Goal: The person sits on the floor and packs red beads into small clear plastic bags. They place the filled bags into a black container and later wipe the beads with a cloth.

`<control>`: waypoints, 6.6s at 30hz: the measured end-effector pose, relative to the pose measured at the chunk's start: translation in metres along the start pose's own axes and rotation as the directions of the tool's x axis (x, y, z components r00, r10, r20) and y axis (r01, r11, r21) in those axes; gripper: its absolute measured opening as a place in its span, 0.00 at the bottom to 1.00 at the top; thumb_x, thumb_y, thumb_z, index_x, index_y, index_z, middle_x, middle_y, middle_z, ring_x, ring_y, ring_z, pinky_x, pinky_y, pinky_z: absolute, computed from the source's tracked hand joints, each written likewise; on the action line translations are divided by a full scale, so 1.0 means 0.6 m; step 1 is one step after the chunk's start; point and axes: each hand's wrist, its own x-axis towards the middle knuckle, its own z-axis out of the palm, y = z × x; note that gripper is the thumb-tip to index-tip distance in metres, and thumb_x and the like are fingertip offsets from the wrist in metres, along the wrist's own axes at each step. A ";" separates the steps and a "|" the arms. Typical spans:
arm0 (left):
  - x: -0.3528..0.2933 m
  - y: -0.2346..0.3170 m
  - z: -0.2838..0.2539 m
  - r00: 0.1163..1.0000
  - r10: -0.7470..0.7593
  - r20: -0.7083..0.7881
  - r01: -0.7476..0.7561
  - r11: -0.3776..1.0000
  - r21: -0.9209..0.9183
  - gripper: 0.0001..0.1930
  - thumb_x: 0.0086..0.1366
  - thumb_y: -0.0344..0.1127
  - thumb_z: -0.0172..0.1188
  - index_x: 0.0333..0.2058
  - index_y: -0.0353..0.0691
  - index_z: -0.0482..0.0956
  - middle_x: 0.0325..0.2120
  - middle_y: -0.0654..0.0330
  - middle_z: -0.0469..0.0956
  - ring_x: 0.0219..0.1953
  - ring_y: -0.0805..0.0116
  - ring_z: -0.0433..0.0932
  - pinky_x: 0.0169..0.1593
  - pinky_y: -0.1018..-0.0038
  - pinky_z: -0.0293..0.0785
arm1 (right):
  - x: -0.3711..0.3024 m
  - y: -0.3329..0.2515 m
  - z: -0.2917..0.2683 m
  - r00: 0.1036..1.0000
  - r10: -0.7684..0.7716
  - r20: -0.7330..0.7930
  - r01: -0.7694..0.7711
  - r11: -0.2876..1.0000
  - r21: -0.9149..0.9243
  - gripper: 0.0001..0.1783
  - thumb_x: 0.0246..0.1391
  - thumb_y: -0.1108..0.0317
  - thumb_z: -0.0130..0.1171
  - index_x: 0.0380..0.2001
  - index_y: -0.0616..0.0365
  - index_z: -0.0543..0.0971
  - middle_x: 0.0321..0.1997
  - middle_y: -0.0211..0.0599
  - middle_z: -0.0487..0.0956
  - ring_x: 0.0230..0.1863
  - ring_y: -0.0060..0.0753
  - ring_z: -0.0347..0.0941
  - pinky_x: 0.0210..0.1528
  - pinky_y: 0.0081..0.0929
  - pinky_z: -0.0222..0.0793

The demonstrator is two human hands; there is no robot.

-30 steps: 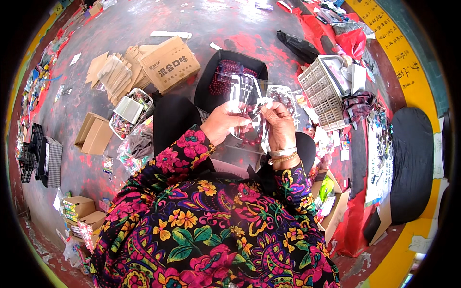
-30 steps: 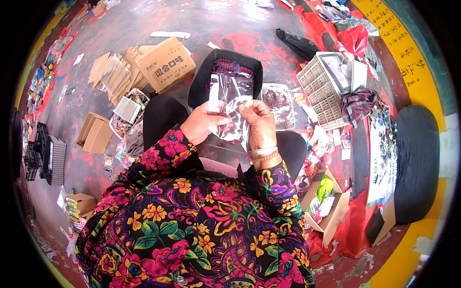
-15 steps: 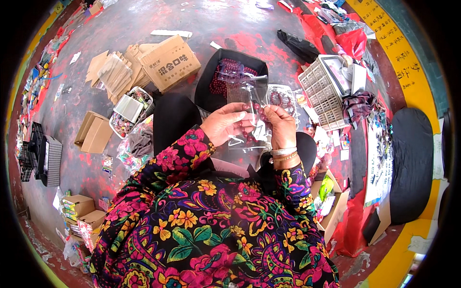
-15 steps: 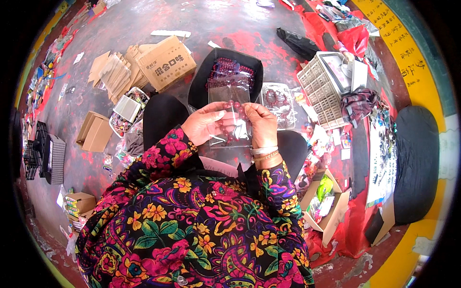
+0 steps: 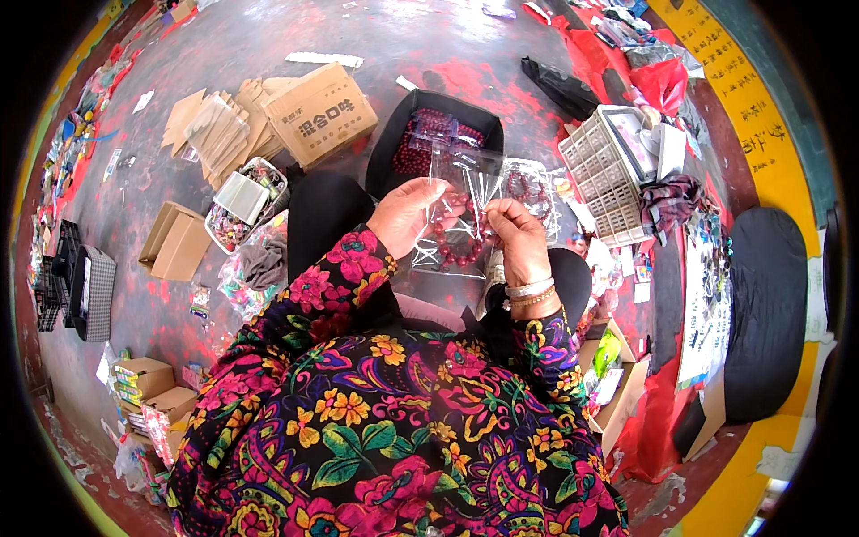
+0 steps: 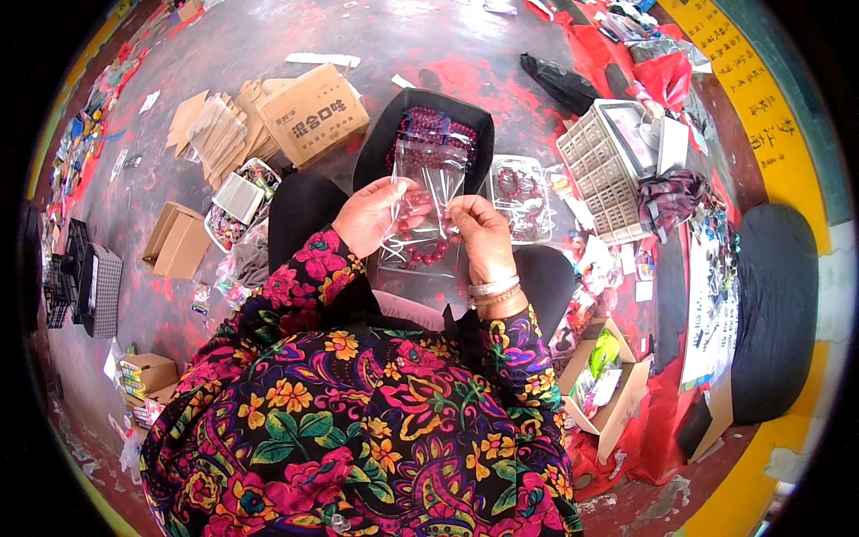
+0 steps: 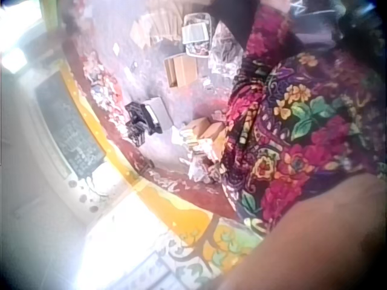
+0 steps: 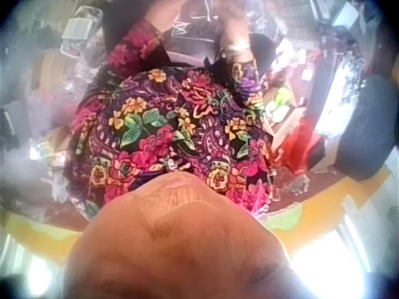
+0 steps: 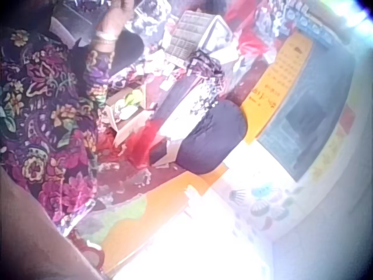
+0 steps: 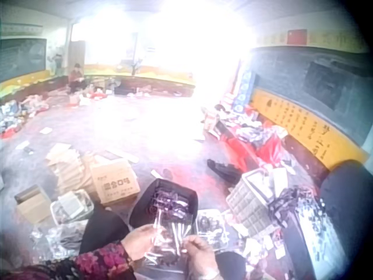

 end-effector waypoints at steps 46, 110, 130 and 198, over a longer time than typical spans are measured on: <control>-0.061 0.106 0.129 0.949 0.172 0.263 -0.298 0.761 0.576 0.13 0.65 0.29 0.46 0.47 0.33 0.68 0.38 0.50 0.76 0.42 0.62 0.77 0.36 0.75 0.77 | -0.056 -0.138 0.003 0.974 -0.225 0.024 0.226 0.972 -0.068 0.08 0.52 0.75 0.55 0.37 0.64 0.77 0.31 0.40 0.80 0.31 0.27 0.78 0.22 0.13 0.66; -0.078 0.071 0.159 0.926 0.261 0.273 -0.376 0.560 0.738 0.06 0.61 0.26 0.53 0.37 0.32 0.71 0.28 0.62 0.76 0.29 0.81 0.74 0.30 0.83 0.73 | -0.041 -0.150 0.033 0.828 -0.409 0.383 0.561 0.593 -0.578 0.03 0.40 0.72 0.64 0.22 0.57 0.80 0.20 0.31 0.75 0.25 0.29 0.70 0.31 0.25 0.64; -0.113 0.125 0.182 0.900 0.253 0.355 -0.431 0.394 0.812 0.06 0.61 0.28 0.54 0.29 0.31 0.75 0.28 0.58 0.80 0.31 0.76 0.76 0.36 0.81 0.72 | -0.074 -0.177 0.003 0.770 -0.489 0.410 0.635 0.646 -0.424 0.04 0.42 0.73 0.64 0.22 0.62 0.80 0.20 0.33 0.77 0.24 0.26 0.71 0.29 0.23 0.64; -0.195 0.147 0.145 0.774 -0.042 0.631 -0.596 -0.385 0.705 0.04 0.53 0.31 0.60 0.28 0.40 0.78 0.31 0.62 0.80 0.43 0.63 0.76 0.51 0.63 0.66 | -0.153 -0.106 0.014 0.556 -0.645 0.524 0.817 0.308 -0.488 0.04 0.46 0.73 0.57 0.28 0.61 0.77 0.26 0.35 0.78 0.25 0.33 0.75 0.32 0.28 0.69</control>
